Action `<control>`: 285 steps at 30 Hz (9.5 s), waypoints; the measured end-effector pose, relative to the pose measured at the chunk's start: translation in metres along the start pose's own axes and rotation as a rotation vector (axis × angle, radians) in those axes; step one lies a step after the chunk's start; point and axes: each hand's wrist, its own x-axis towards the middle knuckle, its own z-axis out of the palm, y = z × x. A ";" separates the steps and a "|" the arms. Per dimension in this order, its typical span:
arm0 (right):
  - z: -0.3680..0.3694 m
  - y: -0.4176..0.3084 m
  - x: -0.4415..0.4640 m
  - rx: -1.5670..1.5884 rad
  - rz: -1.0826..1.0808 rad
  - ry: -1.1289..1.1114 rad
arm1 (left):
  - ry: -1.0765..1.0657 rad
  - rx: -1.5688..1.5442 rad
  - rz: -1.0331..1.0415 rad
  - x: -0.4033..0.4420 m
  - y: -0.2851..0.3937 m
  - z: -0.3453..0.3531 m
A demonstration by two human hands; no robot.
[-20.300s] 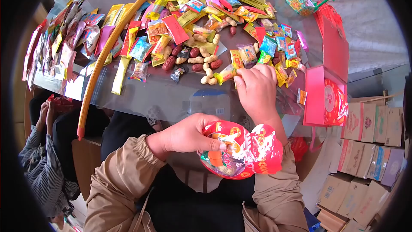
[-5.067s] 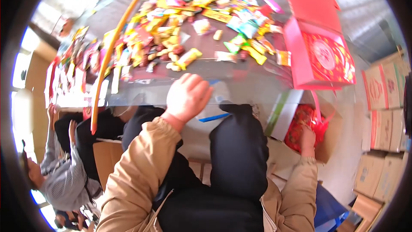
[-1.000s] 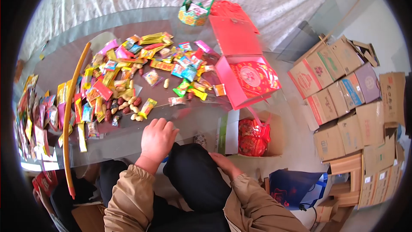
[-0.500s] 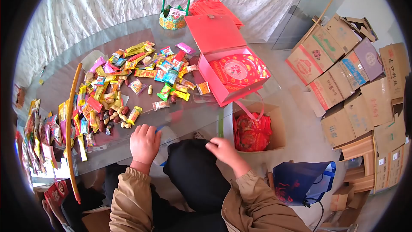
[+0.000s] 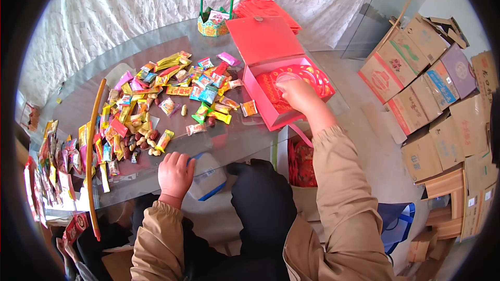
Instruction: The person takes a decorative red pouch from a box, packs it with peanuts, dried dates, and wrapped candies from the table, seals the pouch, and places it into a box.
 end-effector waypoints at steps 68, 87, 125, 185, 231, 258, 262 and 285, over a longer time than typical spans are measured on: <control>0.088 -0.292 -0.044 0.344 -0.575 0.319 | -0.160 -0.724 -0.670 -0.026 -0.036 -0.087; 0.094 -0.293 -0.045 0.335 -0.586 0.247 | -0.252 -0.749 -0.726 -0.029 -0.039 -0.090; 0.099 -0.285 -0.042 0.516 -0.538 -0.051 | -0.075 -0.561 -0.420 -0.036 -0.059 -0.072; 0.090 -0.246 -0.069 2.079 -0.127 -0.240 | -0.108 -1.484 -0.553 -0.025 -0.052 -0.064; 0.076 -0.229 -0.077 1.289 -0.212 -0.720 | -0.212 -1.487 -0.479 -0.044 -0.094 -0.093; 0.075 -0.249 -0.032 0.893 -0.628 -0.852 | -1.099 -1.695 -0.637 -0.070 -0.015 -0.006; 0.083 -0.262 -0.018 1.094 -0.249 -0.498 | -0.989 -1.547 -0.551 -0.074 0.003 -0.010; 0.162 -0.343 0.059 0.341 -0.715 0.023 | -1.022 -0.977 -0.529 -0.085 0.004 0.018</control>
